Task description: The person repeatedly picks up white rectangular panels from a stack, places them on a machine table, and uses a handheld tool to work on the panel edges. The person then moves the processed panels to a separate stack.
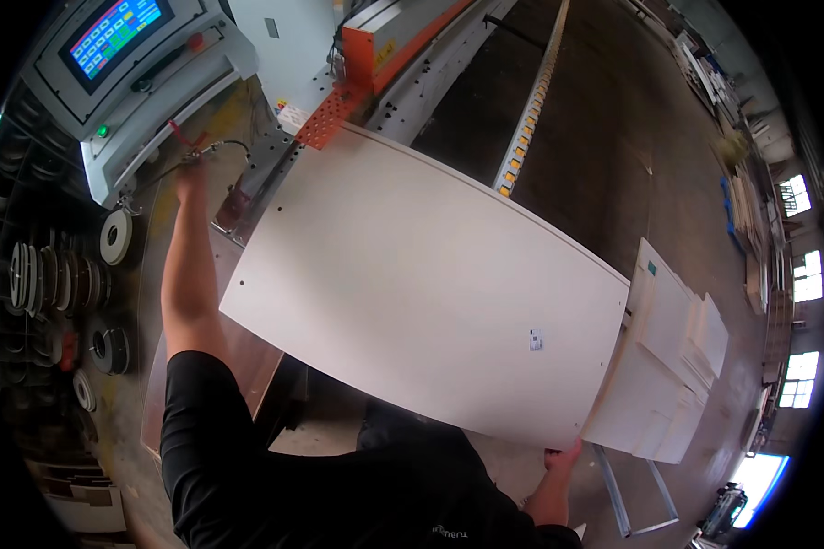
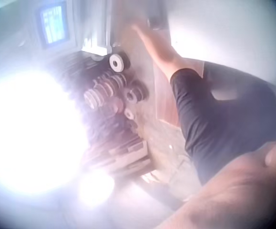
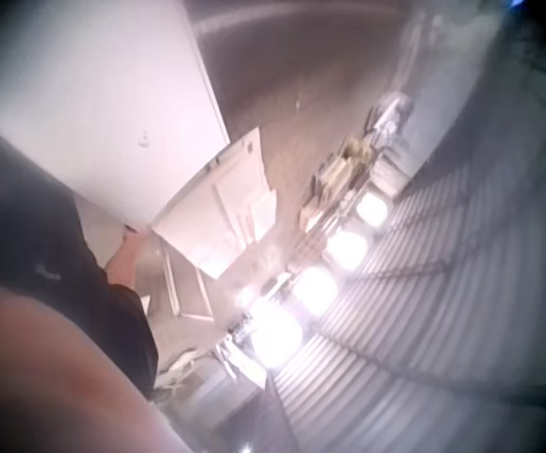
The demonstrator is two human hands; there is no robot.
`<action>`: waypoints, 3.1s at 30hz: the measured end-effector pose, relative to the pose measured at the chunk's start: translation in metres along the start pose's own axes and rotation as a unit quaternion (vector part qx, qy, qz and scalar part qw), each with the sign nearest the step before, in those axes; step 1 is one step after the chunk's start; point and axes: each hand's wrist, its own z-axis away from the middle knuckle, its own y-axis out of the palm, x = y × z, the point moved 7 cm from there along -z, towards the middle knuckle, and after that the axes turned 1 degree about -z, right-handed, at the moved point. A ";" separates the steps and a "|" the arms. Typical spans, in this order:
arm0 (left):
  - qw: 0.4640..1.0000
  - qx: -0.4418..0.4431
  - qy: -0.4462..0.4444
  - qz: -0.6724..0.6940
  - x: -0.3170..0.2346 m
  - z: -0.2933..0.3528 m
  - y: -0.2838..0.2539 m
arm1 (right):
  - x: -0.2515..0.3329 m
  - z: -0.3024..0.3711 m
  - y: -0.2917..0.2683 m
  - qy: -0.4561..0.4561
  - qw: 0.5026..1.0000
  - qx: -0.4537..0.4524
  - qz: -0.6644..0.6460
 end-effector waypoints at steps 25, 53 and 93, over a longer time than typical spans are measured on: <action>0.941 0.257 0.159 -0.153 0.032 0.310 -0.209 | -0.018 -0.049 -0.058 0.011 1.000 -0.008 -0.007; 0.920 0.262 -0.216 0.194 0.128 0.614 -0.205 | 0.015 -0.045 -0.045 -0.066 0.965 0.145 0.209; 0.598 0.794 0.053 0.099 0.016 0.841 -0.081 | 0.051 -0.002 -0.031 -0.111 0.883 0.134 0.437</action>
